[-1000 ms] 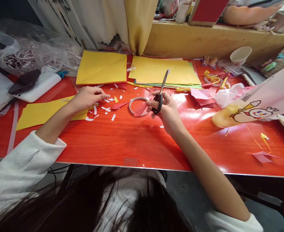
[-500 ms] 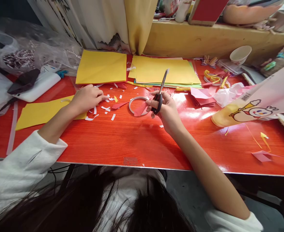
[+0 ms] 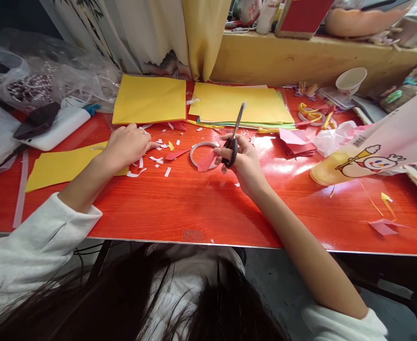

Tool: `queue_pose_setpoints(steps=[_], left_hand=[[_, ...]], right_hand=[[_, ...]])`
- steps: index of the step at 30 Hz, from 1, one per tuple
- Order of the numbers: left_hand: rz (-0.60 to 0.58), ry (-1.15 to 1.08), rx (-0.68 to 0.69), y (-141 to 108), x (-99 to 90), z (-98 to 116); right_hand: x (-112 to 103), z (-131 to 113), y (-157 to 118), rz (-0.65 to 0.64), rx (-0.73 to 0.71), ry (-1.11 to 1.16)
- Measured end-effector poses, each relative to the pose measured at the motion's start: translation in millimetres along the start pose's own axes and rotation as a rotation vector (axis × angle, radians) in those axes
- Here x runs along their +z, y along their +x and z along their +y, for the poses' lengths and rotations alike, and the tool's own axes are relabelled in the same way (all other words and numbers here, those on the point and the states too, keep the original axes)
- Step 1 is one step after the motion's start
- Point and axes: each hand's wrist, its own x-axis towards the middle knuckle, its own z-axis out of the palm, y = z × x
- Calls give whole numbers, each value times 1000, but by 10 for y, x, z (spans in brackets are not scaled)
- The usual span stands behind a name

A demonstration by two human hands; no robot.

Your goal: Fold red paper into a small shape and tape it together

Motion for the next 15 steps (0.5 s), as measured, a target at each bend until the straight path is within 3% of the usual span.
queue_pose_setpoints(steps=[15], left_hand=[[-100, -74, -97, 10, -89, -4]], right_hand=[[26, 6, -15, -58, -60, -77]])
